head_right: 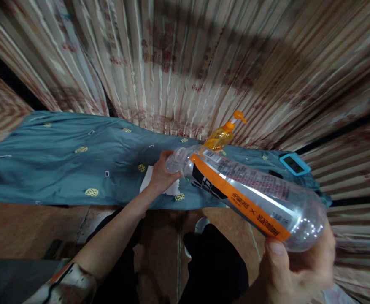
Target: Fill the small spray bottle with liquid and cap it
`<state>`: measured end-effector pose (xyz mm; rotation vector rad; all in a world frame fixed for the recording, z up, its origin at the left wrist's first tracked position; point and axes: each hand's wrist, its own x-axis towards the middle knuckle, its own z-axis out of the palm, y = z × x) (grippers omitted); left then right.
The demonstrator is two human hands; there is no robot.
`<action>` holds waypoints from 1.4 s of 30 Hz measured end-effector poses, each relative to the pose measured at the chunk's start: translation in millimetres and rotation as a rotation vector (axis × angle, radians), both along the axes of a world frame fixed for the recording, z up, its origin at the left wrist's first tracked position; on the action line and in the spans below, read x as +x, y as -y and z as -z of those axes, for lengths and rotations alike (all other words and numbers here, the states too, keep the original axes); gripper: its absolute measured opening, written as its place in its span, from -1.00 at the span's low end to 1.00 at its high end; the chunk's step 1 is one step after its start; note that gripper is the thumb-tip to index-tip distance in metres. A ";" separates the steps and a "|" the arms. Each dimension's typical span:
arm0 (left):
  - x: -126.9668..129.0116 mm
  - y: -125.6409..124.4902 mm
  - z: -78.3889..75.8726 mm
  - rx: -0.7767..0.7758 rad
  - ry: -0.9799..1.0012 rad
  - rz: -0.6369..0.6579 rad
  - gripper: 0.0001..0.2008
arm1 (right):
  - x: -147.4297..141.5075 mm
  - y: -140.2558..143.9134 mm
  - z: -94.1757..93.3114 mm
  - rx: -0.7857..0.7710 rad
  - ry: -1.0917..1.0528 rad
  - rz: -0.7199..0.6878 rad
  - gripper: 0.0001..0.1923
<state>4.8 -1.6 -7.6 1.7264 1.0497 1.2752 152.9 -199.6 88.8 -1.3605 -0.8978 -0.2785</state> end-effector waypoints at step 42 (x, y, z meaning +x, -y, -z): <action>-2.2 1.4 0.4 -0.003 -0.029 -0.008 -0.41 | -0.7 -8.8 -8.0 0.047 -0.029 -0.077 -0.31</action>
